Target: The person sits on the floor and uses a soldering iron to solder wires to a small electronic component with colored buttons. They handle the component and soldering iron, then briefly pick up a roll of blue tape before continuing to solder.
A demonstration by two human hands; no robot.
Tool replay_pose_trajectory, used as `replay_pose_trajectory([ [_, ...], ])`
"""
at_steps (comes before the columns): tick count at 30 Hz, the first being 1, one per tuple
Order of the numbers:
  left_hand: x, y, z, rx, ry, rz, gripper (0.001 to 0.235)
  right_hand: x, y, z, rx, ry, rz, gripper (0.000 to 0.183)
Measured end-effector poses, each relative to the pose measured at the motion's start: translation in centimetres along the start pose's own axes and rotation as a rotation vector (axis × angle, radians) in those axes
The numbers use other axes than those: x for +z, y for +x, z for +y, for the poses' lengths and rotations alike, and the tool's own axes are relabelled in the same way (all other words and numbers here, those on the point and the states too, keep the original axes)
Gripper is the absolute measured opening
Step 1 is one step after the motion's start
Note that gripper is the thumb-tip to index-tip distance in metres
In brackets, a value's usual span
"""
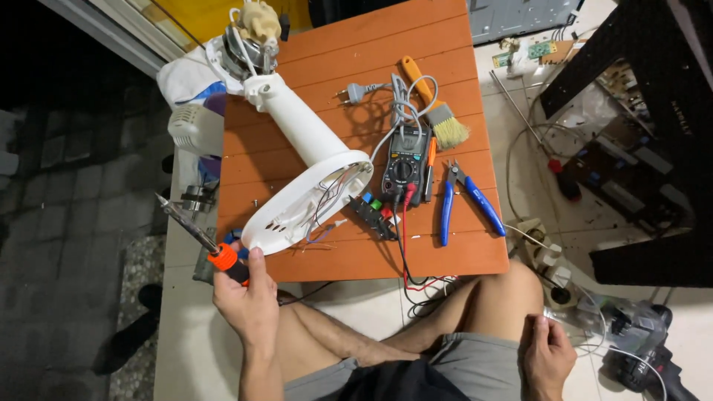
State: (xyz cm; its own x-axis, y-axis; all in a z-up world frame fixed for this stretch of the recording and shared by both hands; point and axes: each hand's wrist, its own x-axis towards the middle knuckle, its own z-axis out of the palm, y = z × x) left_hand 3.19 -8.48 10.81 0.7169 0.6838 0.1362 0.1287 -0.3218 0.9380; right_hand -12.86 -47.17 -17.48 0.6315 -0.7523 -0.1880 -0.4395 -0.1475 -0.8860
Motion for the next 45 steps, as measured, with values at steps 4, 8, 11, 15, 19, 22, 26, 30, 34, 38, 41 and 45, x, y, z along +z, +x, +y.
replay_pose_trajectory([
  [4,0.1,0.0,-0.2,-0.012,0.0,-0.005,0.022,-0.5,0.0,-0.7,-0.087,-0.088,-0.047,0.02],
  [8,-0.5,0.4,-0.7,-0.049,-0.071,-0.022,0.019,-0.3,-0.8,-3.7,-0.643,-0.129,-0.097,0.018],
  [11,-1.1,0.4,0.5,-0.13,0.048,-0.075,0.023,0.8,-4.2,-14.3,-0.927,-0.001,-0.417,0.021],
  [15,-0.8,1.4,-3.7,-0.051,-0.048,-0.012,0.035,5.0,-9.2,-27.2,-1.313,-0.05,-0.541,0.025],
  [19,-0.5,2.6,-6.8,0.076,0.041,-0.004,0.03,9.3,-10.7,-31.2,-1.382,-0.221,-0.446,0.04],
  [22,-0.6,2.1,-5.1,0.024,0.011,-0.061,0.034,10.3,-11.5,-31.7,-1.317,-0.435,-0.356,0.045],
  [26,-0.7,1.8,-4.3,-0.052,0.012,-0.118,0.043,11.1,-12.1,-30.8,-1.254,-0.591,-0.222,0.055],
  [30,-0.9,1.9,-4.0,-0.019,-0.052,-0.178,0.038,11.4,-13.0,-31.3,-1.21,-0.646,-0.226,0.054],
  [34,-1.1,2.0,-3.7,0.021,-0.095,-0.178,0.037,12.2,-12.8,-30.7,-1.239,-0.627,-0.199,0.051],
  [38,-1.3,2.0,-3.3,0.029,-0.097,-0.177,0.036,12.3,-12.2,-30.4,-1.271,-0.515,-0.284,0.046],
  [41,-1.0,1.8,-3.9,0.009,-0.091,-0.188,0.039,12.4,-11.6,-29.3,-1.313,-0.488,-0.242,0.047],
  [45,-0.8,1.8,-3.9,0.024,-0.051,-0.159,0.041,11.8,-11.6,-28.6,-1.425,-0.453,-0.228,0.055],
])
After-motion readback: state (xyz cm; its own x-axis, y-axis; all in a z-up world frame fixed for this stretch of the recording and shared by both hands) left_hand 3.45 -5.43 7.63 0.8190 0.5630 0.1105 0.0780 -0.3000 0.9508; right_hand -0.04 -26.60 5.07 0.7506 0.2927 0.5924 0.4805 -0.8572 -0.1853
